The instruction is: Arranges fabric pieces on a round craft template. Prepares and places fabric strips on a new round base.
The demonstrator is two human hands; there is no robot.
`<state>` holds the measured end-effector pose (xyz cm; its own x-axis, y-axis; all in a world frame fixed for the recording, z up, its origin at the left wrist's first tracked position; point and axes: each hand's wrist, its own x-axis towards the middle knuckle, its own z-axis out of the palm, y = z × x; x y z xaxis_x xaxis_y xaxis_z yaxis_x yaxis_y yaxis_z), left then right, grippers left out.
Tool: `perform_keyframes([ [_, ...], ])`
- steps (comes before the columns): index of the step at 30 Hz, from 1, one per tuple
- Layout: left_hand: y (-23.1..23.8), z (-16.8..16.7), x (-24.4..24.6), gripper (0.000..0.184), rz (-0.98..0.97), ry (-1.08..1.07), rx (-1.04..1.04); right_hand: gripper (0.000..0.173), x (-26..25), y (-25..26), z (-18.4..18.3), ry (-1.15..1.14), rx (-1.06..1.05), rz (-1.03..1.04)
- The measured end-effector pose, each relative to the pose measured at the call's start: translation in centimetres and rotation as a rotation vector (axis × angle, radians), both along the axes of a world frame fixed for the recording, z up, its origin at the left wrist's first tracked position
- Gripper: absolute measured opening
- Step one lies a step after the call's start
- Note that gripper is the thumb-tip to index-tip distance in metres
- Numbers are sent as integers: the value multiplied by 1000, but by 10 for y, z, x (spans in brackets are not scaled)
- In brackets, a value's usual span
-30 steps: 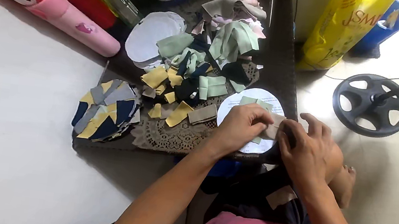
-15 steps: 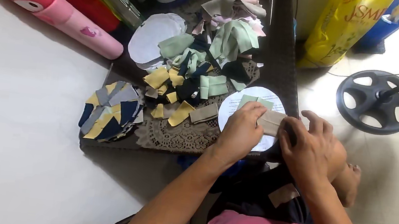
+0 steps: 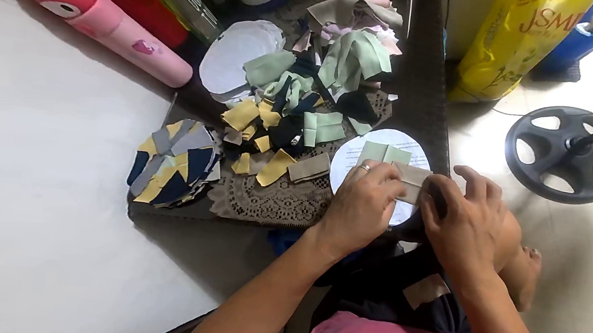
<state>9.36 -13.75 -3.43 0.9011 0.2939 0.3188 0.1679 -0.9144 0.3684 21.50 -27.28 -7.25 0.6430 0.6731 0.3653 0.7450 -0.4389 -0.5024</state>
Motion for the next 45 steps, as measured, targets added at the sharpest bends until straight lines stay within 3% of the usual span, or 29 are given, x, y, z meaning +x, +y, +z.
perform_keyframes([
  [8,14,-3,-1,16,-193,93,70,25,0,0,-1,-10,-1,-4],
  [12,7,-2,2,22,-26,5,12,25,1,1,-1,-20,1,2],
  [15,-4,-9,11,43,149,100,34,27,2,-1,-1,31,40,15],
  [19,-3,-25,19,64,140,247,73,30,8,-16,1,128,156,-11],
  [29,31,-25,9,61,-228,319,121,32,5,-111,-31,221,93,-6],
  [38,11,-19,19,67,-5,261,75,28,-44,-132,-49,261,106,2],
  [45,13,-25,22,69,18,296,132,33,-55,-126,-50,289,58,0],
])
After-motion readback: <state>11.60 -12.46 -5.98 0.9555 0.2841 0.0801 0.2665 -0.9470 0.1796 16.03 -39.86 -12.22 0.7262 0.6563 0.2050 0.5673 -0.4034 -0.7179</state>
